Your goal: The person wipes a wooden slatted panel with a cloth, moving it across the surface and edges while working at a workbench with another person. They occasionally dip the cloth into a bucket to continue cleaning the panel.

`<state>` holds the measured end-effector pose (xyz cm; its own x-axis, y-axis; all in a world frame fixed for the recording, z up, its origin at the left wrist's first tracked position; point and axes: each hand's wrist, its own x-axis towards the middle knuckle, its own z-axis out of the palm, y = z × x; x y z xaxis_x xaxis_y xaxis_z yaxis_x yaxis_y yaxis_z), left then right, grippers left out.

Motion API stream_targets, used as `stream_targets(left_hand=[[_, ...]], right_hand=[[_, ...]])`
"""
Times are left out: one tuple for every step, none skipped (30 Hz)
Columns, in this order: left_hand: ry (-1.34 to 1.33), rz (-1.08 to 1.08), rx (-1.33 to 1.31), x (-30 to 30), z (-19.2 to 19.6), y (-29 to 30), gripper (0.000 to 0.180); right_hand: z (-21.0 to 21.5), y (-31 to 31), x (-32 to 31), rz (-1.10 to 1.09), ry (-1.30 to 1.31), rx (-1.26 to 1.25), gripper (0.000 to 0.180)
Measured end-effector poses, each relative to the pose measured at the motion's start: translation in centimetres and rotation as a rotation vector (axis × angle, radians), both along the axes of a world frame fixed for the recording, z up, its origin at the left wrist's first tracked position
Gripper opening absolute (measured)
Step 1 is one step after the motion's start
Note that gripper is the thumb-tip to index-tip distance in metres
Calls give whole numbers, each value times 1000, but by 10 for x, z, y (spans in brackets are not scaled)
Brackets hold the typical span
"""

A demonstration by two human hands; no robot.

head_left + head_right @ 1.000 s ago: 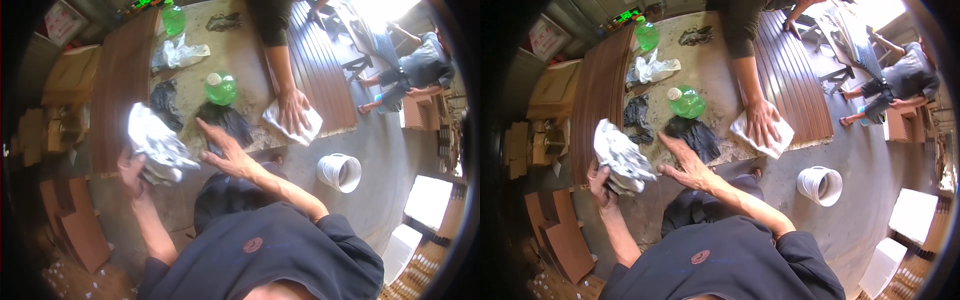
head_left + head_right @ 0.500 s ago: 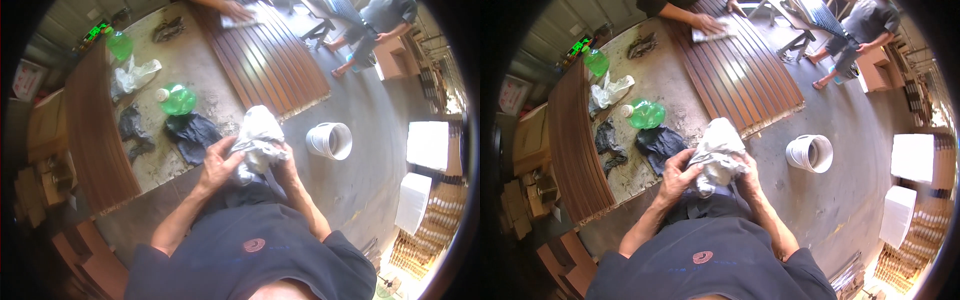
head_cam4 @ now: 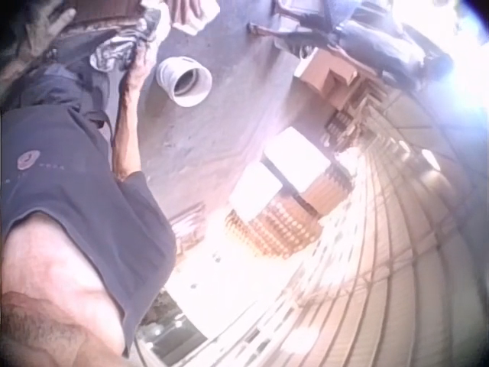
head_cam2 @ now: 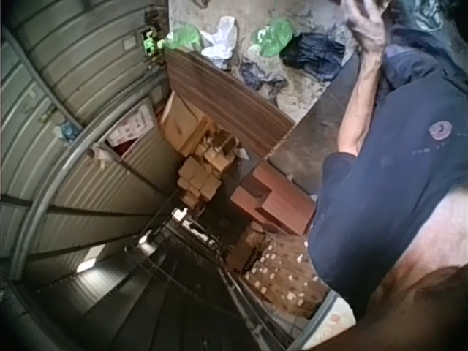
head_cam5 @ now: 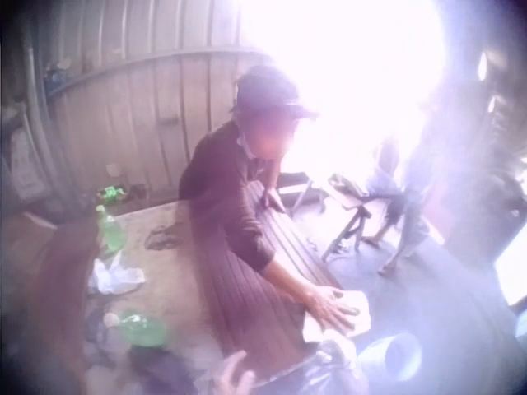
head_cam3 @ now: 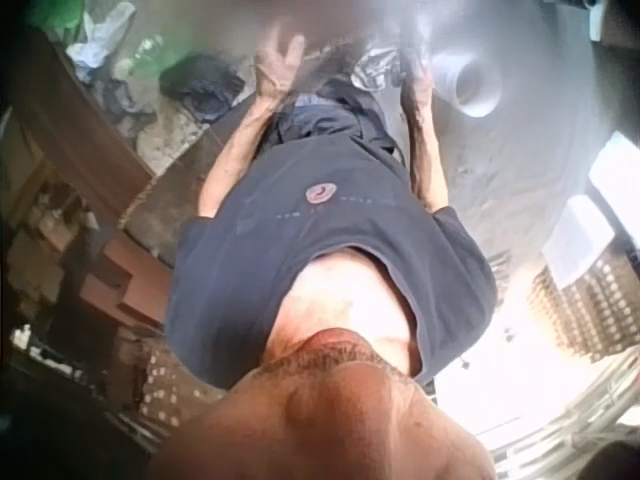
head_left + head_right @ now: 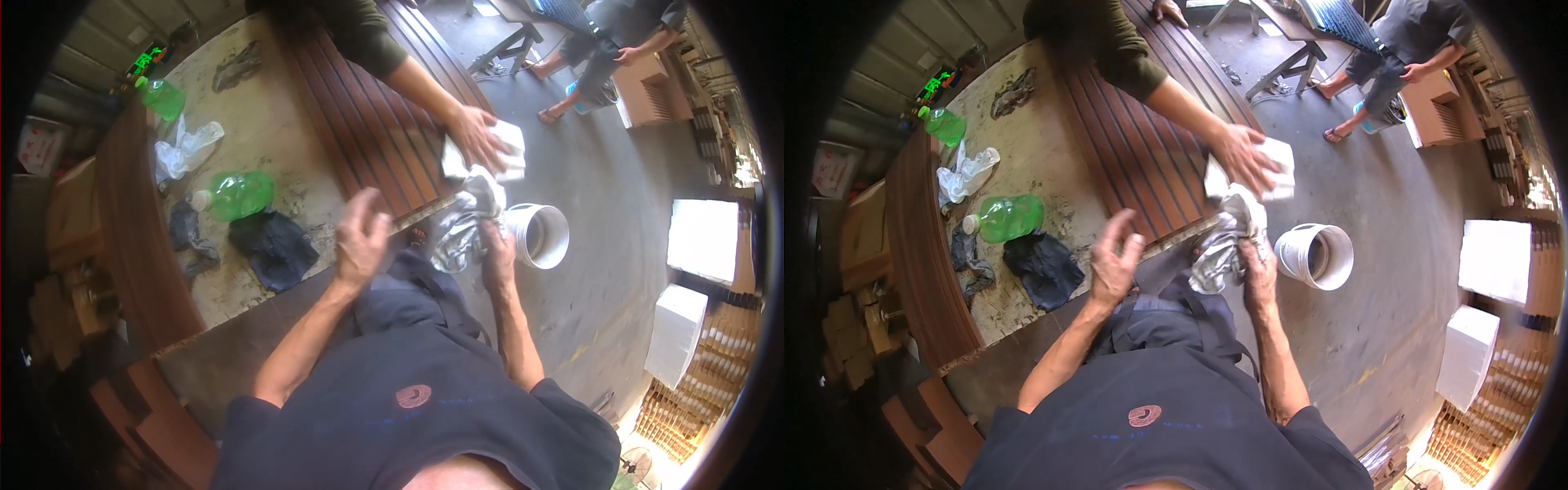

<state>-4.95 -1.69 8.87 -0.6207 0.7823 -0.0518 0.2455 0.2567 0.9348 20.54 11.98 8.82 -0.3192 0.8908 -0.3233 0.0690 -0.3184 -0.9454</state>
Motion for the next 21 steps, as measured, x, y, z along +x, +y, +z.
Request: stream_targets(left_hand=[[122, 56, -6, -3, -14, 7, 53], [247, 126, -23, -7, -27, 13, 55], [343, 124, -71, -10, -40, 16, 56], [440, 125, -116, -10, -52, 22, 57], [441, 125, -126, -5, -58, 28, 57], [493, 141, -156, 1, -63, 34, 60], [547, 164, -190, 9, -68, 44, 63], [548, 172, -202, 17, -74, 54, 63], [545, 218, -173, 24, -79, 63, 62], [558, 225, -175, 29, -83, 68, 61], [573, 239, -173, 32, -87, 74, 59], [587, 253, -177, 36, -90, 76, 58], [572, 282, -164, 37, -91, 79, 58], [581, 292, -163, 37, -92, 81, 58], [590, 300, -162, 37, -92, 82, 57], [600, 314, -163, 38, -94, 81, 57], [635, 309, -178, 38, -93, 81, 56], [654, 313, -189, 38, -93, 81, 55], [671, 313, -200, 38, -92, 82, 54], [687, 312, -207, 38, -92, 84, 53], [706, 312, -204, 38, -92, 85, 53]], right_hand=[[0, 26, 17, 12, -104, 53, 34], [5, 46, 21, 8, -127, 93, 33], [10, 66, 26, 4, -150, 133, 32], [15, 85, 30, 0, -173, 172, 32], [19, 99, 36, 7, -193, 200, 34], [21, 112, 41, 15, -213, 228, 40], [19, 125, 46, 34, -249, 366, 46], [20, 129, 50, 56, -273, 398, 49], [22, 137, 56, 109, -285, 404, 53], [24, 138, 63, 182, -290, 384, 58], [24, 135, 68, 278, -294, 358, 63], [20, 133, 68, 375, -285, 409, 65], [16, 133, 69, 470, -271, 464, 67], [12, 135, 65, 564, -233, 557, 71], [12, 137, 64, 639, -273, 588, 75], [21, 142, 55, 652, -276, 560, 78], [14, 153, 52, 627, -324, 674, 79], [5, 167, 46, 599, -371, 787, 80], [-1, 188, 36, 562, -390, 928, 82], [-12, 211, 24, 497, -467, 1024, 82], [-22, 233, 12, 428, -547, 1113, 82]])
